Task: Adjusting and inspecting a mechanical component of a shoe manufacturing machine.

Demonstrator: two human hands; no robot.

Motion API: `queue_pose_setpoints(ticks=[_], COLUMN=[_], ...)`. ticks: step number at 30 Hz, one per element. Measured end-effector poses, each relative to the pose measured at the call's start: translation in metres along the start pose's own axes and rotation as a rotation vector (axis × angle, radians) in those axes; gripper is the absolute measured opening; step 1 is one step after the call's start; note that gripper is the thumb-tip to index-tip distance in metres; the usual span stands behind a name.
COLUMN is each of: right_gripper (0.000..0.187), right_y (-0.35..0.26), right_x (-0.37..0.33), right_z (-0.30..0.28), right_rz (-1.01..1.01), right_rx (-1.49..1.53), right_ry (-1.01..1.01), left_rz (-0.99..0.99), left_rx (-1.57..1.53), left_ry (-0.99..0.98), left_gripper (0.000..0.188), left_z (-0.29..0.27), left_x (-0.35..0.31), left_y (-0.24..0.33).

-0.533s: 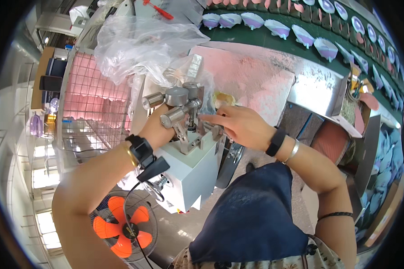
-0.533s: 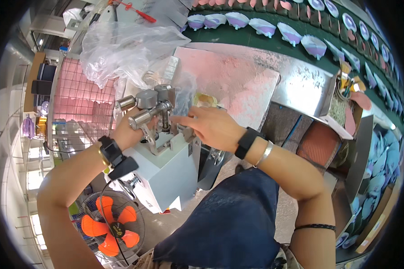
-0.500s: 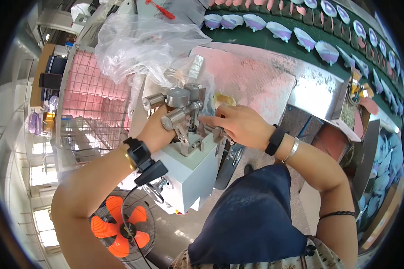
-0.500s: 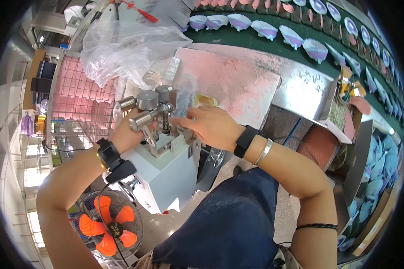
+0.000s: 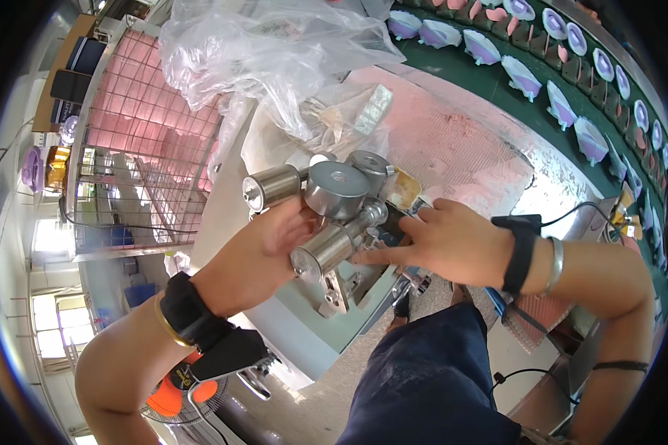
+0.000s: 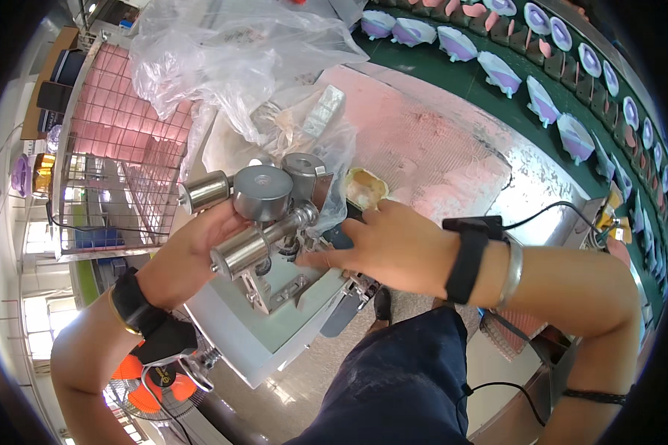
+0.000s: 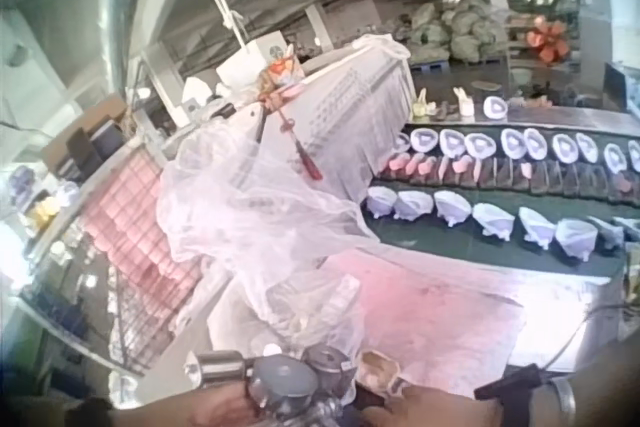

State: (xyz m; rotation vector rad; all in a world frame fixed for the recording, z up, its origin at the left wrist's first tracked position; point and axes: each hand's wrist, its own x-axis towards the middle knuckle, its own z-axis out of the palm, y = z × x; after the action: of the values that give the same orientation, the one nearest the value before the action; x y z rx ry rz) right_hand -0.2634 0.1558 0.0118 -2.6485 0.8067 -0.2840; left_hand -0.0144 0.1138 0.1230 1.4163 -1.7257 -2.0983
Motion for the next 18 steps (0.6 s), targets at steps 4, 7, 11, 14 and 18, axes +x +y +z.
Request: queue_pose_setpoints(ticks=[4,7,11,14,18], right_gripper=[0.062,0.065,0.056,0.049,0.047], right_y=[-0.002,0.007,0.014,0.017,0.019], right_x=[-0.012,-0.016,-0.009,0.000,0.012], right_z=[-0.006,-0.011,-0.014,-0.012,-0.006], right_rz=[0.094,0.096,-0.115,-0.133,-0.108], right_rx=[-0.291,-0.398,-0.252,-0.126,0.024], right_ry=[0.162,0.117,0.210,0.172,0.112], left_rz=[0.100,0.080,-0.009,0.018,0.057], left_rx=[-0.074,0.139,0.178,0.201,0.139], left_ry=[-0.065,0.050,0.153,0.175,0.212], left_gripper=[0.078,0.057,0.051,0.047,0.047], left_z=[0.002,0.002,0.001,-0.001,0.001], left_x=[0.000,-0.004,-0.010,-0.010,-0.007], left_y=[0.001,0.002,-0.005,-0.011,-0.014])
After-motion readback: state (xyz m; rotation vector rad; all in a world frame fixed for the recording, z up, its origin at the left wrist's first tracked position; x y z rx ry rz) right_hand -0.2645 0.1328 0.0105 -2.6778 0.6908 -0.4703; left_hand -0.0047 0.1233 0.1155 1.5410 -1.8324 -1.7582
